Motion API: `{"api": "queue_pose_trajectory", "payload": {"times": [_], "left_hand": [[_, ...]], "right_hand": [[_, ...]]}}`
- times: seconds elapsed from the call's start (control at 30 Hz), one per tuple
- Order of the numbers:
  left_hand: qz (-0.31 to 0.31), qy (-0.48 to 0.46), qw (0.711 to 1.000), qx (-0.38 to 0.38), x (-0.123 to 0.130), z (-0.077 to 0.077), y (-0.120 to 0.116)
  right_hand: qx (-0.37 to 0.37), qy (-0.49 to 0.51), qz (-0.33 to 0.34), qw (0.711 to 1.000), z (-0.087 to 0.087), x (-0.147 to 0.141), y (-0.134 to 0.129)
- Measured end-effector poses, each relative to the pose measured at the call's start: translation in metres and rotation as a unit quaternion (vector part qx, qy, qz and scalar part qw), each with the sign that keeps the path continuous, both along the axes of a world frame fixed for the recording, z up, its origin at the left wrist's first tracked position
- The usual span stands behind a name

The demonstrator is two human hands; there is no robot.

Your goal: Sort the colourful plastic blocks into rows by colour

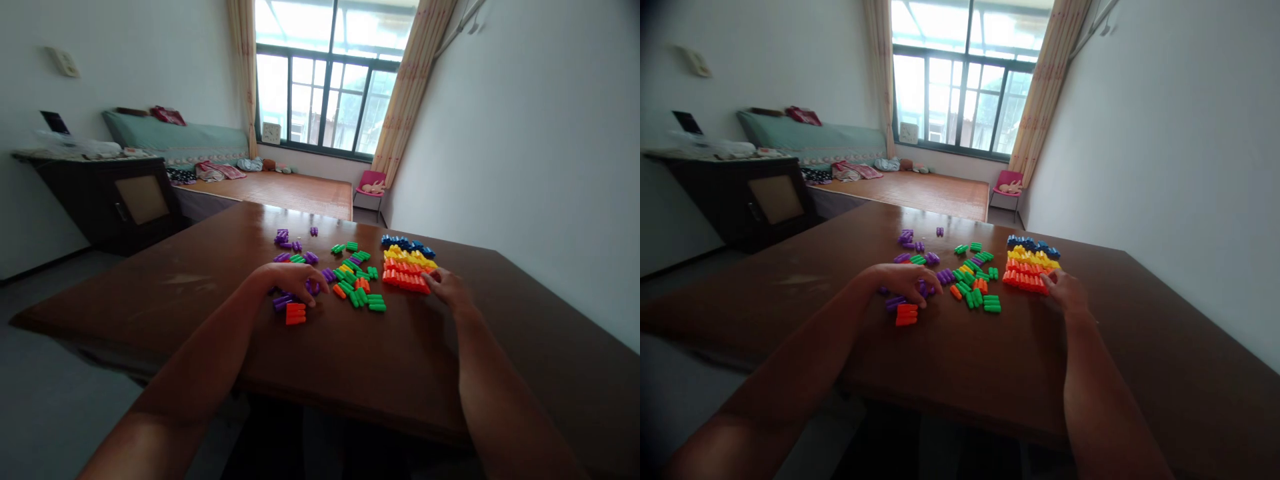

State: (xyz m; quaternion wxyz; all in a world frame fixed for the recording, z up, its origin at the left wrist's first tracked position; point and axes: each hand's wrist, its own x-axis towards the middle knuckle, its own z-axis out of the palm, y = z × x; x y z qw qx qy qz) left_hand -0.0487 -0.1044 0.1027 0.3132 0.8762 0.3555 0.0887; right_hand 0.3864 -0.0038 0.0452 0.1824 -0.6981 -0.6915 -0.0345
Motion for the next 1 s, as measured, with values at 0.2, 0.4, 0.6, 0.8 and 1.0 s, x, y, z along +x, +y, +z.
{"api": "queue_pose_trajectory", "payload": {"times": [0.2, 0.4, 0.6, 0.8, 1.0], "left_hand": [[-0.003, 0.052, 0.997, -0.065, 0.000, 0.005, -0.013], [0.015, 0.062, 0.996, -0.054, 0.001, -0.004, -0.012], [-0.004, -0.051, 0.998, -0.048, 0.006, -0.008, 0.000], [0.090, -0.269, 0.955, 0.083, 0.040, -0.031, 0.016], [0.069, -0.364, 0.922, 0.114, 0.059, -0.040, 0.016]], "right_hand": [[0.060, 0.021, 0.022, 0.998, -0.003, -0.004, 0.007], [0.070, 0.028, 0.023, 0.997, -0.002, -0.012, 0.003], [0.110, 0.109, 0.087, 0.984, 0.008, -0.039, -0.009], [-0.026, 0.264, 0.321, 0.909, 0.021, -0.108, -0.046], [-0.248, 0.412, 0.433, 0.762, 0.023, -0.154, -0.078]]}}
